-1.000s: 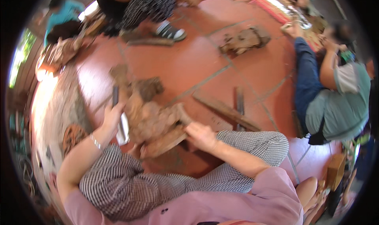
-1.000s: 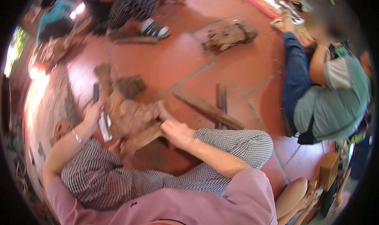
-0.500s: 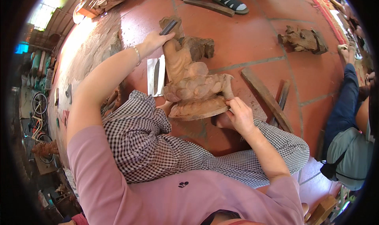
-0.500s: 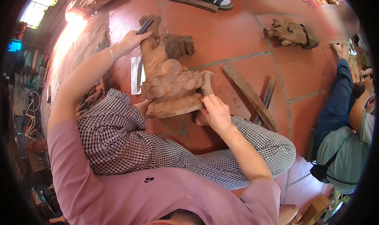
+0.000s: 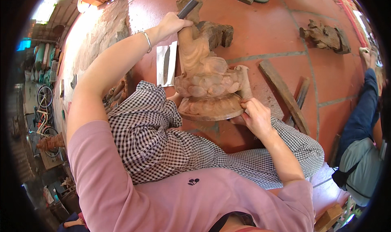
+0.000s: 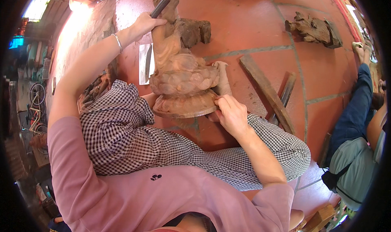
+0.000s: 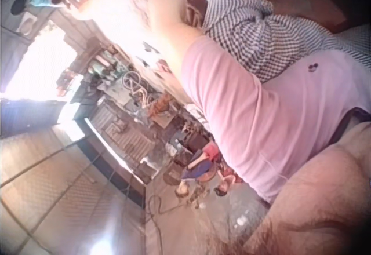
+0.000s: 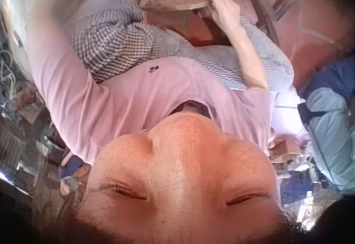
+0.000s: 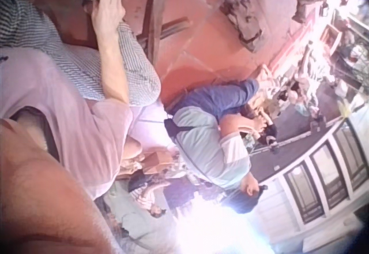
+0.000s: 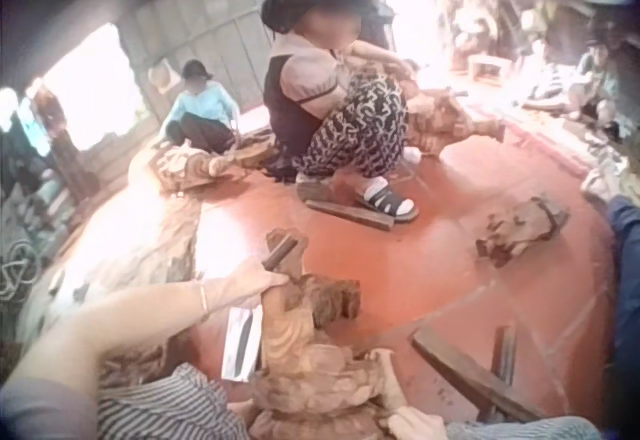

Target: The person carves a wooden object using a chisel and a wooden mallet while sitting on the floor. They repeatedly strike the chisel to shape the wood and occasionally adjust the piece.

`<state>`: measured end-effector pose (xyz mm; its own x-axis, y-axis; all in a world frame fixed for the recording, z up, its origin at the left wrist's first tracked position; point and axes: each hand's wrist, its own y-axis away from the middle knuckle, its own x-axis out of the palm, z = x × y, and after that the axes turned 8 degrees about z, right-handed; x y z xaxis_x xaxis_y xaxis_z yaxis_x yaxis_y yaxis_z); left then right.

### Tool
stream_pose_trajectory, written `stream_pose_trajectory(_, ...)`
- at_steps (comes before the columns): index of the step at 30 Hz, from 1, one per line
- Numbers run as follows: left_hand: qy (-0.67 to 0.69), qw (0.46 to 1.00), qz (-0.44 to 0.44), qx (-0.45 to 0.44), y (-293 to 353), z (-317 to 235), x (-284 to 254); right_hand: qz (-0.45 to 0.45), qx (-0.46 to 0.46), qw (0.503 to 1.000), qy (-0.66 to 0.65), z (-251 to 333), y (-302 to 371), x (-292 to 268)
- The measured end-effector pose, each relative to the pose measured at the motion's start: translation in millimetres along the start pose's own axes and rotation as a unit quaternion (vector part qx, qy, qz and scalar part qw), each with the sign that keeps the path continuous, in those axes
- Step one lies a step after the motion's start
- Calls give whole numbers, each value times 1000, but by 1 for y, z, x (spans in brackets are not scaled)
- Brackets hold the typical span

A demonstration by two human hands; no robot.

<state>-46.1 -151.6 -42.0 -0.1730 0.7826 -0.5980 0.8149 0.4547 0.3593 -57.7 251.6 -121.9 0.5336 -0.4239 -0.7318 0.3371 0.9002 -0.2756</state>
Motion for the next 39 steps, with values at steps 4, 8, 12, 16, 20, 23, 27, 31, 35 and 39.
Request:
stream_pose_trajectory(4,-30,999,14,0,-7,7,-2,22,16,1000,-15,0,0,-3)
stream_pose_trajectory(8,-39,999,22,27,-9,10,-1,21,24,999,-37,-3,-4,-6)
stream_pose_trajectory(12,-25,998,48,-14,-12,7,-6,23,40,998,-44,-3,-6,-6)
stream_pose_trajectory(16,10,998,55,-24,0,-2,-22,49,30,996,-61,-7,-9,-9)
stream_pose_trajectory(20,-31,998,60,1,33,-69,-38,65,45,996,-39,-15,-8,-31)
stream_pose_trajectory(23,-51,997,65,7,38,-65,-36,57,90,993,-52,-34,-10,-43)
stream_pose_trajectory(27,133,974,185,-8,80,-77,-14,-13,223,974,38,-78,3,-50)
stream_pose_trajectory(31,247,932,241,111,107,-54,15,17,295,935,197,-111,24,-48)
stream_pose_trajectory(35,253,930,238,121,113,-46,20,56,335,917,209,-108,17,-44)
stream_pose_trajectory(39,233,923,288,100,106,-48,15,127,419,862,254,-125,31,-40)
